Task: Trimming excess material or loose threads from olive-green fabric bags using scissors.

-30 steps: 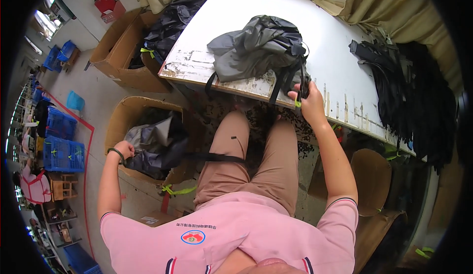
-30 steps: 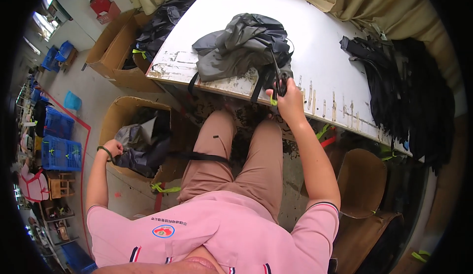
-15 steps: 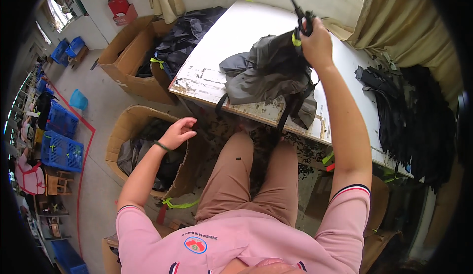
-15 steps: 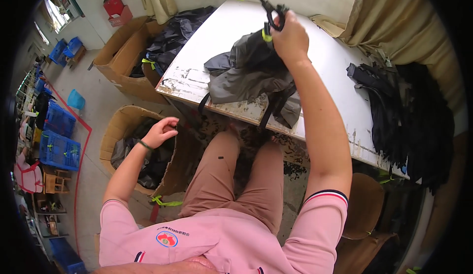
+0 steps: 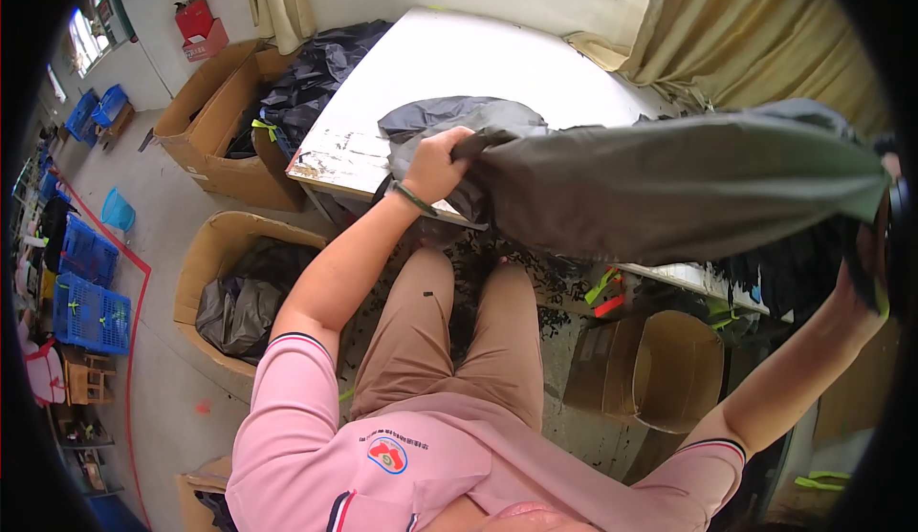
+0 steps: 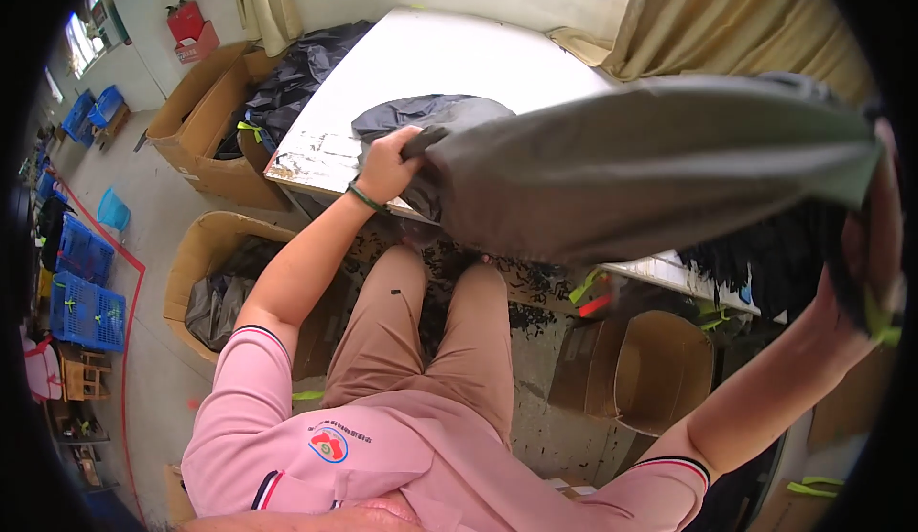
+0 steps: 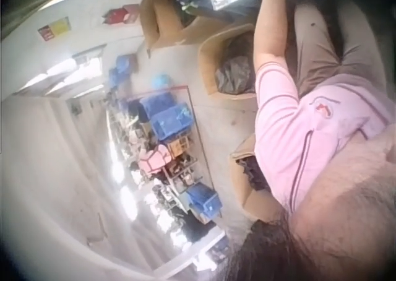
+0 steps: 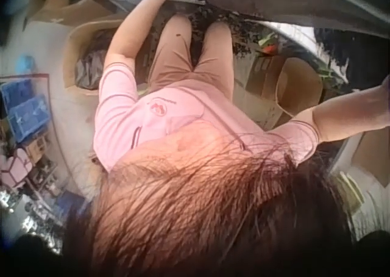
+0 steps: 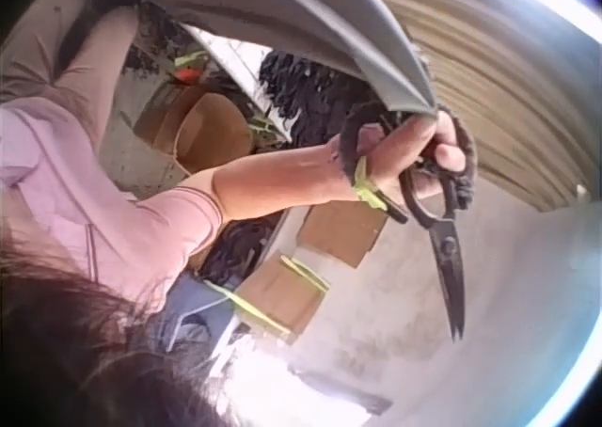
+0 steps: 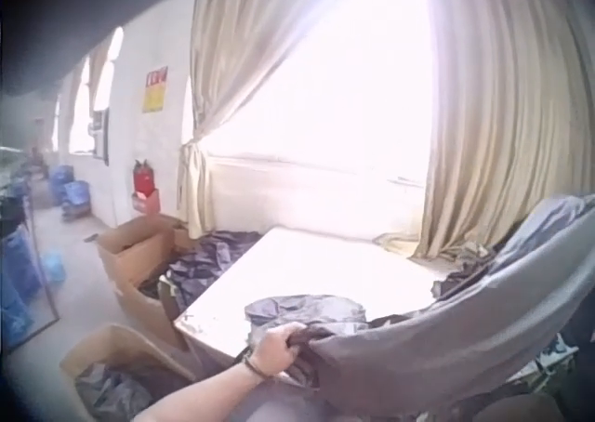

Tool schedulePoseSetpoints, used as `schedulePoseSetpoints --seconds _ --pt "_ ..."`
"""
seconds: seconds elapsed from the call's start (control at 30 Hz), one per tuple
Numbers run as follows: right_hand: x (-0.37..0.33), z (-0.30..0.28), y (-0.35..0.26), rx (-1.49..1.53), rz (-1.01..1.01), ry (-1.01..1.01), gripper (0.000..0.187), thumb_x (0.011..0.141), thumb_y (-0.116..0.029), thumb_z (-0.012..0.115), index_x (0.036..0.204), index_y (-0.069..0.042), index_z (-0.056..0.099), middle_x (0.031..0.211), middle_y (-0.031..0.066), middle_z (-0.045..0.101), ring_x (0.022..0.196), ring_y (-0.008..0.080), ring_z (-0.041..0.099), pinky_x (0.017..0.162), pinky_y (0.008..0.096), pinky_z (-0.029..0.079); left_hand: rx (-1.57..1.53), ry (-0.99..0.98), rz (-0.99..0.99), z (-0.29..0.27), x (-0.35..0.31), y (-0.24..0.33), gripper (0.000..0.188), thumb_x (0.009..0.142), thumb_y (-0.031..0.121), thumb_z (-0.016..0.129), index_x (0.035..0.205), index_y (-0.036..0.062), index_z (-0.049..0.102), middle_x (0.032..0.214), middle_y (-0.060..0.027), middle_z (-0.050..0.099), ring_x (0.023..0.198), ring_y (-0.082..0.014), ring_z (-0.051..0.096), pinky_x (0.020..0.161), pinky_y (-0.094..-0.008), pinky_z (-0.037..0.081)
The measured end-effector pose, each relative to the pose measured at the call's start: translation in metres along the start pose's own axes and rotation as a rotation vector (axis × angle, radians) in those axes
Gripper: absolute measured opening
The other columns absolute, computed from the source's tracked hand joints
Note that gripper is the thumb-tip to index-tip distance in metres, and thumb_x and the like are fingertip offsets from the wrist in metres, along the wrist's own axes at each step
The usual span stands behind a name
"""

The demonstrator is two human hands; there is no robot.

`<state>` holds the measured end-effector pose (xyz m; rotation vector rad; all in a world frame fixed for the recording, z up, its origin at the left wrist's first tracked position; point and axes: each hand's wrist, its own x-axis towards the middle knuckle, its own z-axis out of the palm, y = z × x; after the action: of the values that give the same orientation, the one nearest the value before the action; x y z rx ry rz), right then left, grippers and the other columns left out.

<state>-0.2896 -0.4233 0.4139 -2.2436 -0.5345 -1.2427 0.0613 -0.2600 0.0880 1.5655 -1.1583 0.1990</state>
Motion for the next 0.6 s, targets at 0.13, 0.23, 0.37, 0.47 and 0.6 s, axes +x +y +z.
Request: schedulePoseSetpoints --seconds 0.13,0.23,0.37,0.47,0.6 --pt "-0.146 -0.077 -0.022 -0.252 0.363 0.037 0.015 0.084 0.003 0.061 0.095 -0.006 0.055 0.092 0.0076 0.059 0.085 0.0141 0.057 0.080 0.0281 0.045 0.058 -0.151 0.071 -0.072 -0.022 0.012 0.034 0.072 -0.006 0.057 0.103 0.0054 0.066 0.093 -0.0147 0.067 0.089 -0.0309 0.066 0.079 -0.0340 0.051" --pt "-0.240 -0.014 -0.042 -0.300 0.925 0.111 0.022 0.083 0.007 0.061 0.088 -0.012 0.051 0.088 0.0053 0.057 0.074 0.0089 0.052 0.068 0.0210 0.042 0.304 -0.373 0.141 -0.136 -0.051 0.054 0.039 0.067 -0.008 0.056 0.101 0.0076 0.068 0.092 -0.0116 0.067 0.089 -0.0298 0.064 0.080 -0.0365 0.051" --pt "-0.373 0.043 -0.053 -0.047 1.529 -0.083 0.015 0.082 0.009 0.056 0.088 -0.004 0.053 0.075 0.0016 0.057 0.067 0.0090 0.054 0.060 0.0225 0.044 0.480 -0.854 0.141 -0.155 -0.125 0.084 0.038 0.066 0.002 0.065 0.102 0.0122 0.069 0.088 -0.0082 0.063 0.091 -0.0286 0.061 0.079 -0.0369 0.049" --pt "-0.461 0.083 -0.053 0.112 1.742 -0.303 0.009 0.082 0.004 0.057 0.087 -0.003 0.053 0.076 0.0035 0.061 0.066 0.0100 0.056 0.059 0.0248 0.045 0.420 -1.309 0.080 -0.139 -0.199 0.082 0.039 0.073 0.025 0.075 0.109 0.0125 0.068 0.096 -0.0093 0.064 0.095 -0.0289 0.061 0.084 -0.0369 0.047" --pt "-0.484 0.105 -0.038 -0.087 1.648 -0.255 0.012 0.080 0.004 0.060 0.087 -0.003 0.053 0.074 0.0037 0.061 0.065 0.0104 0.057 0.059 0.0255 0.046 0.031 -1.420 -0.292 -0.129 -0.205 0.072 0.043 0.081 0.035 0.073 0.111 0.0056 0.065 0.100 -0.0123 0.064 0.097 -0.0316 0.062 0.084 -0.0388 0.049"
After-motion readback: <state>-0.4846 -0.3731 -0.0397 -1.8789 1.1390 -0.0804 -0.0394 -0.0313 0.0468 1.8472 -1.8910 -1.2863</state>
